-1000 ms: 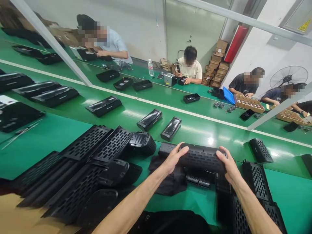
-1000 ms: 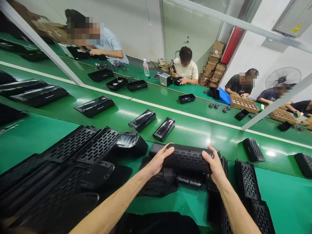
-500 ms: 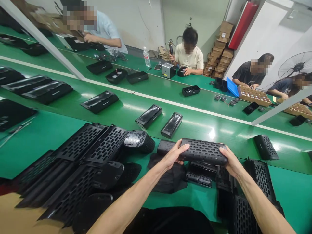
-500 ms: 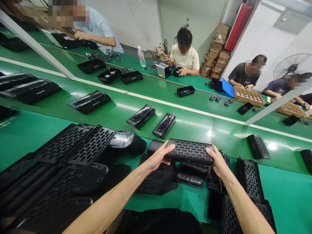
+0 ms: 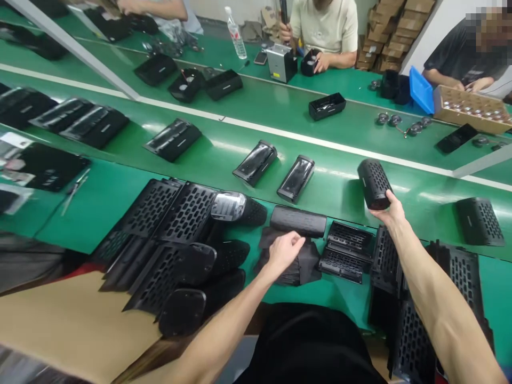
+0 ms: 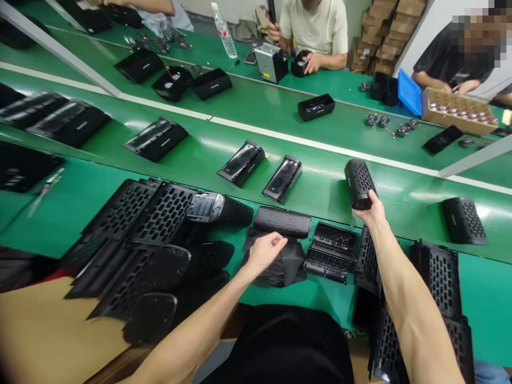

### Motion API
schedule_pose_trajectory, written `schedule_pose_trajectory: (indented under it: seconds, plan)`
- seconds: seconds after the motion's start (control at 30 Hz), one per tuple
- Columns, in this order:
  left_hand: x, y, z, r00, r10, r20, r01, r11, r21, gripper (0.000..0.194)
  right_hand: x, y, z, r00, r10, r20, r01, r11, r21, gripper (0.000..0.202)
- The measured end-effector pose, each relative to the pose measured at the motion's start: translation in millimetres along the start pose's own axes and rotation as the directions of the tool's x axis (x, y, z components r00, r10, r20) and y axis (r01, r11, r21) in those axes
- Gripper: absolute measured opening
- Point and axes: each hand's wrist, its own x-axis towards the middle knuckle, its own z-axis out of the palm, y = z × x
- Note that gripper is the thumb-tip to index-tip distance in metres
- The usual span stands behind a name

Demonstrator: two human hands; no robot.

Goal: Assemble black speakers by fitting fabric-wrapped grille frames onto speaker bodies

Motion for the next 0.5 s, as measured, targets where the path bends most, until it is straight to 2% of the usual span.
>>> schedule_pose_trajectory:
  seconds: [0.13,0.27,0.37,0.43,0.5]
  plan:
    - [-10.0,-18.2,31.5,0.998,-0.062,0.029,0.057,0.987,0.149,0.023,14.2,12.7,8.1,0.995,0.033,-0.091,-0.034,0.999,-0.008,0.017]
    - [-1.5,-19.8,48.0,0.997,-0.003,0.071,-0.013,0.975,0.224,0.016,3.2,8.0,1.3,0.986,0.007,-0.168,-0.016,0.998,-0.055,0.014]
    - [-0.1,-22.0,47.3,0.995,0.059,0.081,-0.077,0.969,0.235,0.017,-39.4,28.0,-14.5,0.984,-0.092,-0.153,0.078,0.992,-0.097,0.023]
    - [-4.3,-24.6,43.1,0.993,0.101,0.066,-0.114,0.966,0.231,0.02,-85.2,65.1,-29.5,0.99,-0.115,-0.079,0.104,0.986,-0.129,0.032]
    - [-11.5,-28.0,37.9,0.989,0.141,0.048,-0.148,0.963,0.224,0.021,-133.7,116.1,-46.6,0.999,-0.018,0.049,0.027,0.981,-0.192,0.042]
